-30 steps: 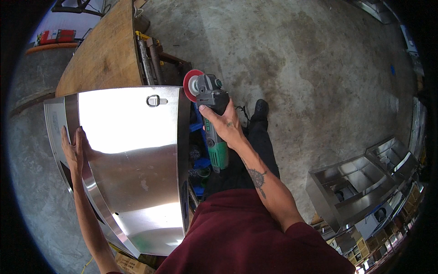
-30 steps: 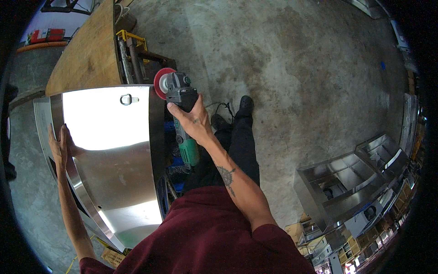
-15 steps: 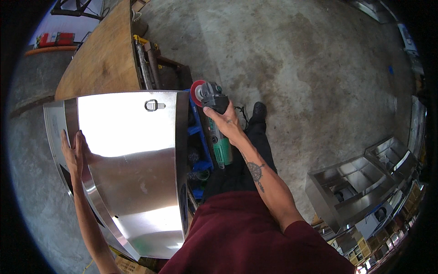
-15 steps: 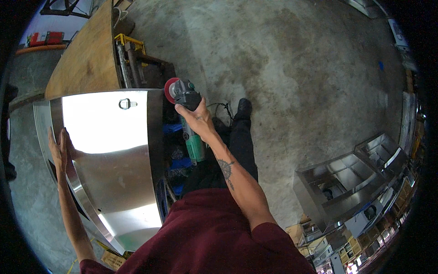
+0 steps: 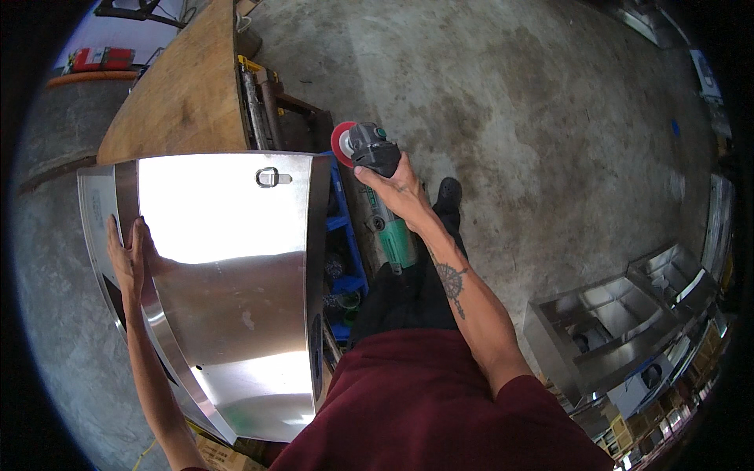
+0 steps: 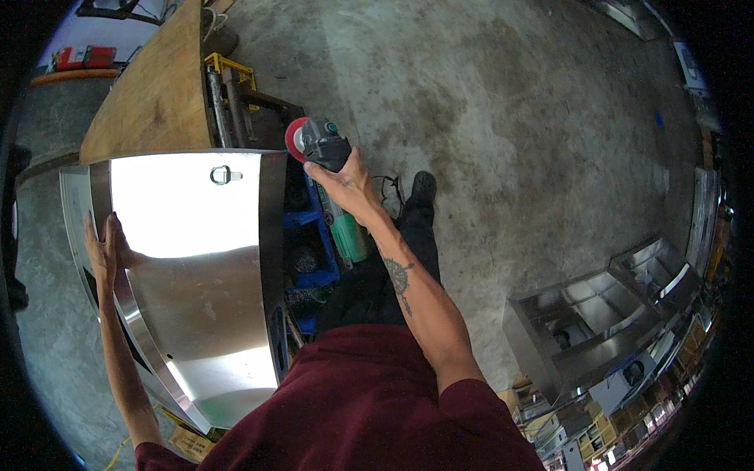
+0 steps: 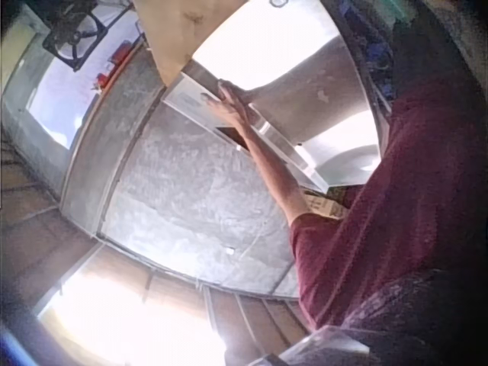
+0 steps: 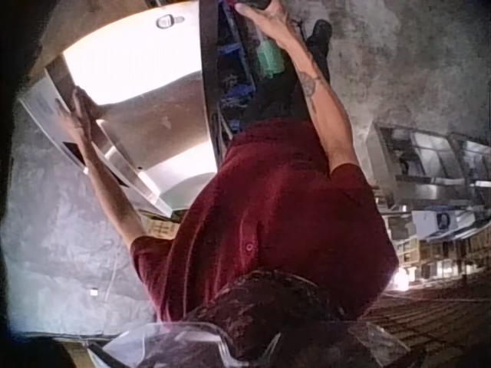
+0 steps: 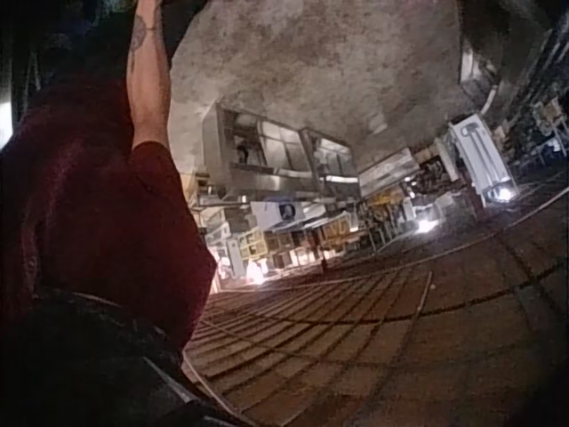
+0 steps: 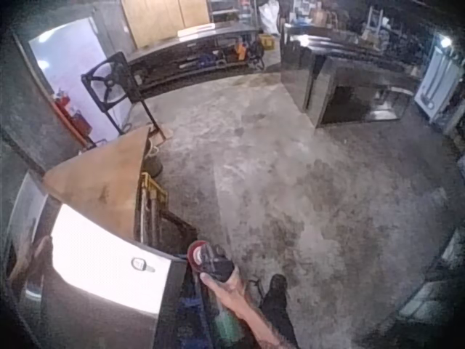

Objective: The person uses a handheld angle grinder with a polishing pad to smooth and polish the edges and surfaces of a stainless steel metal box. The person repositions the box on a workbench and continues polishing different sides and edges.

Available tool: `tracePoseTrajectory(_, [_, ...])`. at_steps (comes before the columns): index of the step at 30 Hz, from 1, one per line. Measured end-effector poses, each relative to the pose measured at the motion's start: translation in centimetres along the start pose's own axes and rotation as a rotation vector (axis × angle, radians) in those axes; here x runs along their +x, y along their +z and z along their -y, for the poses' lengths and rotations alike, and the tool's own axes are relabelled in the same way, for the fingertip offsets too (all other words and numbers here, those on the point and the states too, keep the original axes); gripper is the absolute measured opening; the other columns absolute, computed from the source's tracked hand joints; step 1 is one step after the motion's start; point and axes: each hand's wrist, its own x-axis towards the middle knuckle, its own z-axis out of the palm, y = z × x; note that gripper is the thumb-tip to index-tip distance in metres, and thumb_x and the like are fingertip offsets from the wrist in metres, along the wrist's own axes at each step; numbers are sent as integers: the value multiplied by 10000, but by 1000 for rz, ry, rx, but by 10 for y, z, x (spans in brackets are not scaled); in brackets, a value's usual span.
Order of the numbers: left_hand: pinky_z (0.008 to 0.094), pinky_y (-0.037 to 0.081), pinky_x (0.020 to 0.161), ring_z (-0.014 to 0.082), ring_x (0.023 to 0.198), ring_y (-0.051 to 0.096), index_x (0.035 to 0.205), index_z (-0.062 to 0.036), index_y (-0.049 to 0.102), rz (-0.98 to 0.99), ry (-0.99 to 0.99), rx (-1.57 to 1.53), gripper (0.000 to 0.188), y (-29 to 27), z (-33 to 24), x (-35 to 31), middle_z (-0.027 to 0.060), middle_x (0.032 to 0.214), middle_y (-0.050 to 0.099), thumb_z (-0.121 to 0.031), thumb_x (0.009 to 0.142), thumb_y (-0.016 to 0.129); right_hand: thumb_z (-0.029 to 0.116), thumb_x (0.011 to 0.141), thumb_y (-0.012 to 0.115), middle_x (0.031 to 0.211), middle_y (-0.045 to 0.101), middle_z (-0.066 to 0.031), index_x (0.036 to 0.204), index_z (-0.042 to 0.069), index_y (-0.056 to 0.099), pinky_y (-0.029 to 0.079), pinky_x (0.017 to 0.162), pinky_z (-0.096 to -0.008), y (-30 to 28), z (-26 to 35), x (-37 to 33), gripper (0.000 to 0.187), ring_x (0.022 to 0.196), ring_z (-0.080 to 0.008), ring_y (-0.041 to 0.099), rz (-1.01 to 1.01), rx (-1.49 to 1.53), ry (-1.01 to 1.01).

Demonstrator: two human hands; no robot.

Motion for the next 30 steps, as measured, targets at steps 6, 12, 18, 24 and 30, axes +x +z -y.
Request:
tracePoseTrajectory(6, [559,290,1365,479,1652,350,1715,51,377,9,-1,2,930,-1,5,0,317,1761,391,-589,1104,660,613,894,870,1437,628,-377,1602,-168,352,566,1111,-520,-3,4,7,1175,1340,-467,678,70,-37,-55])
tracePoseTrajectory(12, [579,280,1367,469,1657,339,1739,18,353,18,-37,2,979,0,6,-4,284,1782,372,-664,1092,627,663,870,854,1469,600,-429,1633,-188,312,547,1146,-523,-5,3,15,1265,1391,-515,646,78,-116,-55])
tracePoseTrajectory(18, [585,279,1367,465,1669,316,1742,20,342,34,-43,13,998,-1,1,-3,285,1791,351,-684,1090,614,676,854,851,1507,562,-471,1672,-212,224,532,1166,-534,-7,10,14,1361,1414,-552,621,97,-145,-51])
tracePoseTrajectory(24, [589,285,1365,468,1667,317,1741,21,343,33,-46,9,1002,2,6,-2,286,1790,353,-684,1086,621,664,844,859,1490,576,-464,1659,-212,257,545,1149,-530,-9,23,7,1340,1400,-542,635,99,-167,-59])
tracePoseTrajectory(30, [583,296,1364,470,1661,328,1748,8,335,32,-44,24,991,1,6,-4,279,1793,351,-673,1089,623,576,869,906,1382,679,-335,1557,-124,456,566,1107,-494,-6,39,-6,1080,1324,-428,692,71,-122,-37])
